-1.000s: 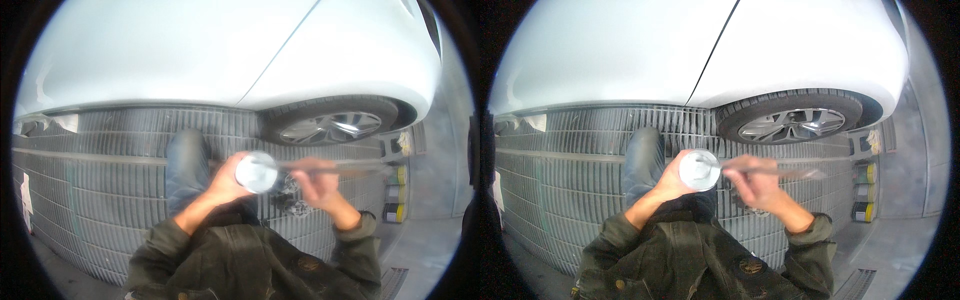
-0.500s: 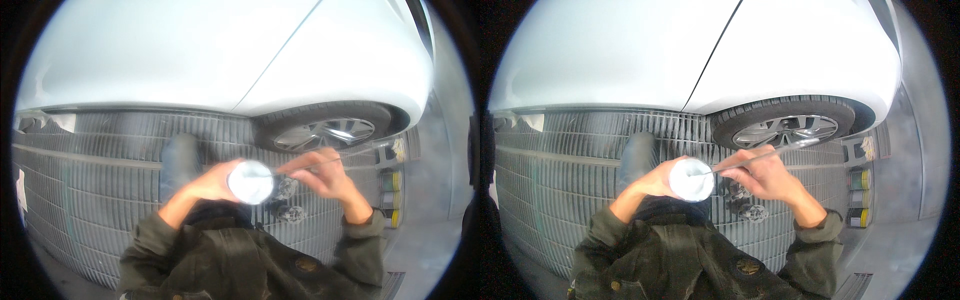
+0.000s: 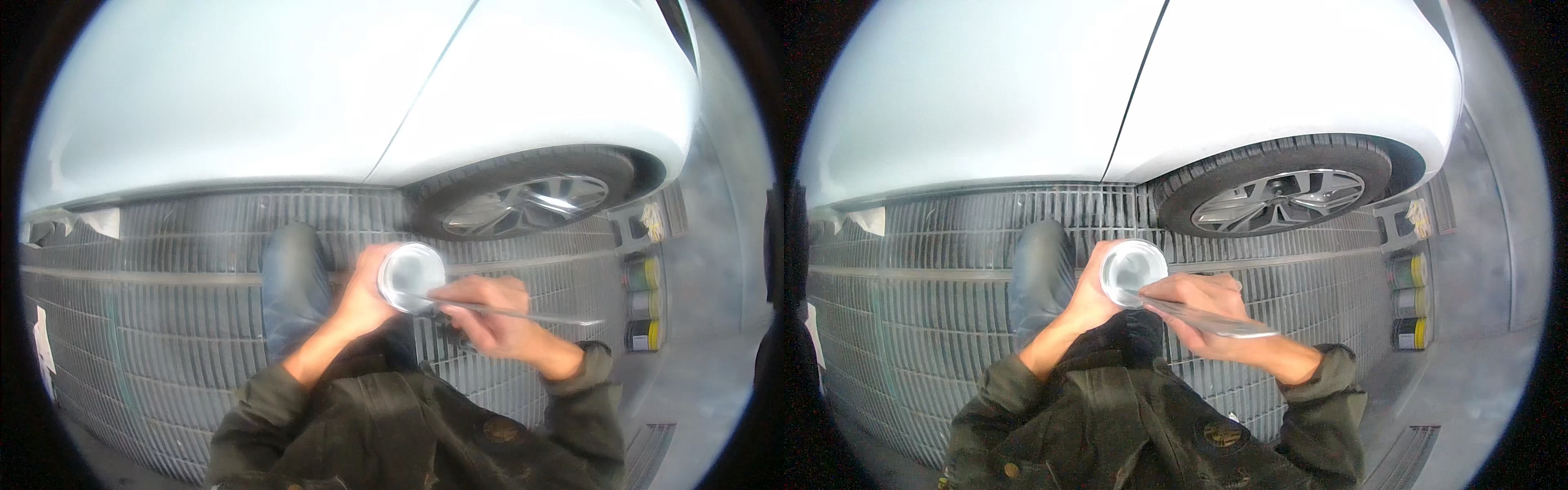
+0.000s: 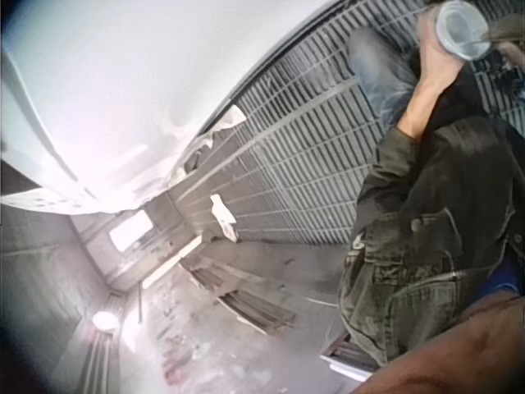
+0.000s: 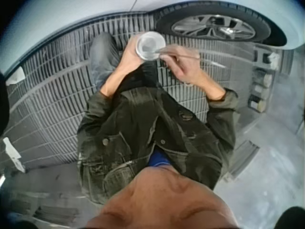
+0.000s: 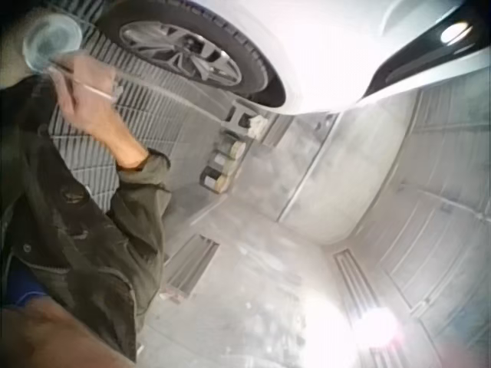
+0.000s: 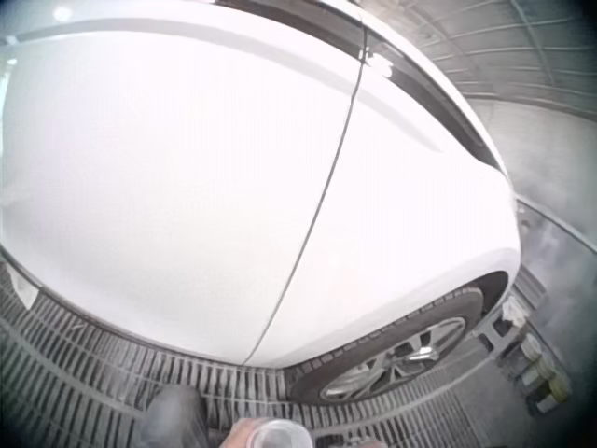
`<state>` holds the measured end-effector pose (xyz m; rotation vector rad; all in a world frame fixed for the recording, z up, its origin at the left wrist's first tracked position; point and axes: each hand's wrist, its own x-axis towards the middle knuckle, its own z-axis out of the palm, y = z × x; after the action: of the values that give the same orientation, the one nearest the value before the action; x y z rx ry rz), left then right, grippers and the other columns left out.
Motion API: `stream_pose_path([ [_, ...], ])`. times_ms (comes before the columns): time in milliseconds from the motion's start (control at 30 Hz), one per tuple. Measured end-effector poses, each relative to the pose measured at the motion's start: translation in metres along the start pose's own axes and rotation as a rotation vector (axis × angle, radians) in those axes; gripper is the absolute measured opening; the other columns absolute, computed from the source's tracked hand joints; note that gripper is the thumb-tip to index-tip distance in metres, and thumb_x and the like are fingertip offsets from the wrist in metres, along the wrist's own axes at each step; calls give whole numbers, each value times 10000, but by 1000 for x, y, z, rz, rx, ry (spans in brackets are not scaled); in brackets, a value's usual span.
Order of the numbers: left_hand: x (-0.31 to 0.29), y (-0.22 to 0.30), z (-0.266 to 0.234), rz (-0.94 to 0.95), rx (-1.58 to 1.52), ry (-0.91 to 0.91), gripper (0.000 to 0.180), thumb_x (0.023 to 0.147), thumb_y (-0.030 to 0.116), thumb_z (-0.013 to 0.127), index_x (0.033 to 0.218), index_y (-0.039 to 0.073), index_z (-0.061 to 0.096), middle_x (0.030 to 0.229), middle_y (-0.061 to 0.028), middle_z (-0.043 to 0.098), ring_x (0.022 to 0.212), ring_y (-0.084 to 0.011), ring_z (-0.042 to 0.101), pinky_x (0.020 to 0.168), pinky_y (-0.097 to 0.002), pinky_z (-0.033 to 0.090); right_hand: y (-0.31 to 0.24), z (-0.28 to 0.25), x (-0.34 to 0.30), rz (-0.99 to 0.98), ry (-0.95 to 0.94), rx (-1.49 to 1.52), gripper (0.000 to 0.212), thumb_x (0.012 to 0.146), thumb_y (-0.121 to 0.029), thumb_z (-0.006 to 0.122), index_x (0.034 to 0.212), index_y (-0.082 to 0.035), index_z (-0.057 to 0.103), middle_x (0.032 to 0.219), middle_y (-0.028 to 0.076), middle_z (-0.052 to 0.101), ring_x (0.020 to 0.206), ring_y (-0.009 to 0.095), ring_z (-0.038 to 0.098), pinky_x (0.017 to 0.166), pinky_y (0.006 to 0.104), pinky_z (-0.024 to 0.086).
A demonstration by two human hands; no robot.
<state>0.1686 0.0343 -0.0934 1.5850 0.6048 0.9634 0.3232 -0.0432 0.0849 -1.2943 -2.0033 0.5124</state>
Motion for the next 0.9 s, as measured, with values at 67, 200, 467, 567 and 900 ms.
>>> stream_pose_path([
  [67, -4, 5, -4, -10, 56, 9, 718, 631, 98, 903, 1251, 56, 544, 1195, -117, 534, 1145, -268, 555, 1001, -380, 441, 6, -11, 3, 1, 70, -41, 102, 950, -91, 624, 1004, -27, 681, 804, 117, 708, 603, 154, 673, 522, 279, 532],
  [200, 0, 6, -6, -93, -50, 0, 713, 635, 121, 908, 1237, 55, 531, 1187, -112, 560, 1132, -242, 571, 992, -361, 453, 23, 1, -6, -37, 81, -72, 114, 952, -112, 631, 977, -14, 686, 786, 107, 706, 568, 123, 653, 509, 252, 529],
  [467, 1, 20, -7, -239, -88, 7, 752, 658, 157, 915, 1273, 69, 491, 1200, -74, 633, 1128, -171, 607, 981, -336, 478, 11, 11, -2, -21, 89, -57, 103, 932, -66, 642, 966, 24, 680, 757, 119, 703, 578, 142, 666, 504, 269, 512],
  [567, -2, 17, 0, -253, -101, 35, 793, 632, 136, 924, 1292, 71, 490, 1214, -74, 632, 1144, -177, 601, 996, -340, 473, 11, -3, 4, 161, 202, -15, 131, 949, -108, 638, 941, 14, 687, 747, 108, 692, 566, 129, 651, 476, 256, 475],
  [900, 25, 31, -3, -169, -97, 54, 849, 634, 81, 898, 1350, 34, 444, 1297, -95, 559, 1239, -199, 516, 1068, -361, 401, 23, -13, 30, 310, 455, -41, 122, 947, -91, 646, 885, 4, 602, 610, 45, 606, 514, 71, 539, 456, 249, 417],
])
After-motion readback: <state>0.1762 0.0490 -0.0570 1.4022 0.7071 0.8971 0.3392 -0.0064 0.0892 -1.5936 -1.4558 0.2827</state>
